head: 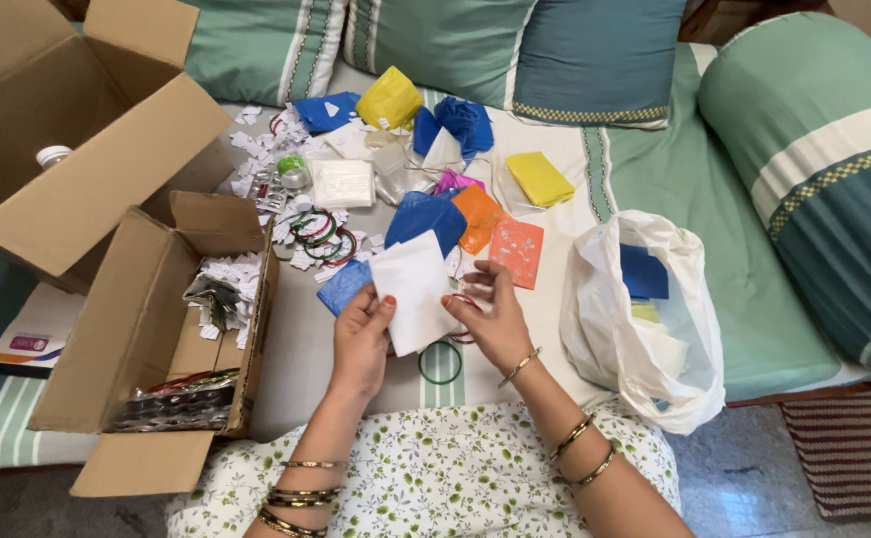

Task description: The person picks up and organizes small craft items, including colored papers, plastic rings, and paper scraps, by hand on a bed.

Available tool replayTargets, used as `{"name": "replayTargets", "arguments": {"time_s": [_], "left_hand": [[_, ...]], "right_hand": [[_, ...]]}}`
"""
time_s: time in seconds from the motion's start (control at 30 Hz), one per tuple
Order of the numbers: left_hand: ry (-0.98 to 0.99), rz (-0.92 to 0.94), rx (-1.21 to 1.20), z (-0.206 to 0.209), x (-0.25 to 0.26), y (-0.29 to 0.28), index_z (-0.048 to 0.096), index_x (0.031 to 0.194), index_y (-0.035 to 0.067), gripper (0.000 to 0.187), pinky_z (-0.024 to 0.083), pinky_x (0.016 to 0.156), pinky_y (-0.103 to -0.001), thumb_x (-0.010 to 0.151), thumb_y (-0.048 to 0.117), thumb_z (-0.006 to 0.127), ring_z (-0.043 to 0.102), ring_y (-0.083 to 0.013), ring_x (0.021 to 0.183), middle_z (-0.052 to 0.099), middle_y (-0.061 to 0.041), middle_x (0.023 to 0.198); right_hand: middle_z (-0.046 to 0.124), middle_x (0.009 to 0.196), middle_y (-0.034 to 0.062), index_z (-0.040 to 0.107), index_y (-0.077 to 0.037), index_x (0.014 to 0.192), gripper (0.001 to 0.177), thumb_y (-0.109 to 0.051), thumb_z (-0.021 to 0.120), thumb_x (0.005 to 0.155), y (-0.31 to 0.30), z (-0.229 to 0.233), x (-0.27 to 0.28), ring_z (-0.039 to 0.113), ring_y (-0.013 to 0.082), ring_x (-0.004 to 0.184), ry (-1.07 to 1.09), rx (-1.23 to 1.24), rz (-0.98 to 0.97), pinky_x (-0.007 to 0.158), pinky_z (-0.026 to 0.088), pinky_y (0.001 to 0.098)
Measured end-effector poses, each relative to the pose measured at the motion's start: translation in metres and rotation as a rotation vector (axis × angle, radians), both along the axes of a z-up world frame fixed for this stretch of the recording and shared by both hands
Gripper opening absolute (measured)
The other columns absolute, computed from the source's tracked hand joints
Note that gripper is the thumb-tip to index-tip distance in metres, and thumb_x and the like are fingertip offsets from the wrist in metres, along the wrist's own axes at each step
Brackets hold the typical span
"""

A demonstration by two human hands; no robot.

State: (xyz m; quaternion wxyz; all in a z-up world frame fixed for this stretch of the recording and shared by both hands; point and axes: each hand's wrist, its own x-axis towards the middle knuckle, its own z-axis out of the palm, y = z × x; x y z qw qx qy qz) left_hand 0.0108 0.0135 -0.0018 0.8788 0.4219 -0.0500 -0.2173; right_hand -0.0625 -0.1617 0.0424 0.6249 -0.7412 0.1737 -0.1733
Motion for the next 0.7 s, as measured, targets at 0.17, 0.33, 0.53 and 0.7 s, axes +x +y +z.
{"name": "replayTargets", "arguments": {"time_s": [0.17,0.33,0.53,0.7], "left_hand": [[0.107,0.02,-0.226,-0.004,0.003,0.003,0.057,0.131,0.002,0.033,0.056,0.1,-0.037,0.097,0.002,0.061,0.067,-0.0164,0.109,0.067,-0.007,0.121],[0.056,0.011,-0.059,0.0,0.002,0.004,0.058,0.129,0.004,0.037,0.054,0.087,-0.03,0.093,0.002,0.066,0.068,-0.0145,0.104,0.069,-0.006,0.12],[-0.047,-0.068,0.215,-0.019,-0.007,0.001,0.062,0.126,-0.006,0.034,0.044,0.064,-0.024,0.097,0.006,0.075,0.058,-0.0122,0.079,0.071,-0.008,0.104],[-0.067,-0.081,0.297,0.0,-0.011,-0.002,0.059,0.128,0.008,0.036,0.048,0.067,-0.018,0.095,0.019,0.068,0.066,-0.0085,0.089,0.074,-0.007,0.107]], "right_hand": [[0.068,0.109,0.0122,0.04,-0.006,0.138,0.066,-0.015,0.076,0.083,0.001,-0.001,-0.005,0.07,0.0202,0.09,0.29,0.619,0.106,0.08,0.063,0.0357],[0.071,0.115,0.01,0.051,0.004,0.136,0.053,-0.004,0.073,0.088,0.005,-0.016,0.001,0.071,0.0186,0.097,0.056,0.859,0.139,0.083,0.059,0.0332],[0.067,0.121,0.0137,0.051,0.002,0.133,0.05,0.001,0.071,0.087,0.008,-0.022,-0.005,0.067,0.0203,0.108,-0.075,0.545,0.06,0.092,0.057,0.0342],[0.054,0.142,0.0086,0.04,0.006,0.143,0.061,0.0,0.073,0.092,-0.038,0.008,-0.022,0.055,0.0138,0.129,-0.284,0.004,-0.126,0.103,0.051,0.0303]]}}
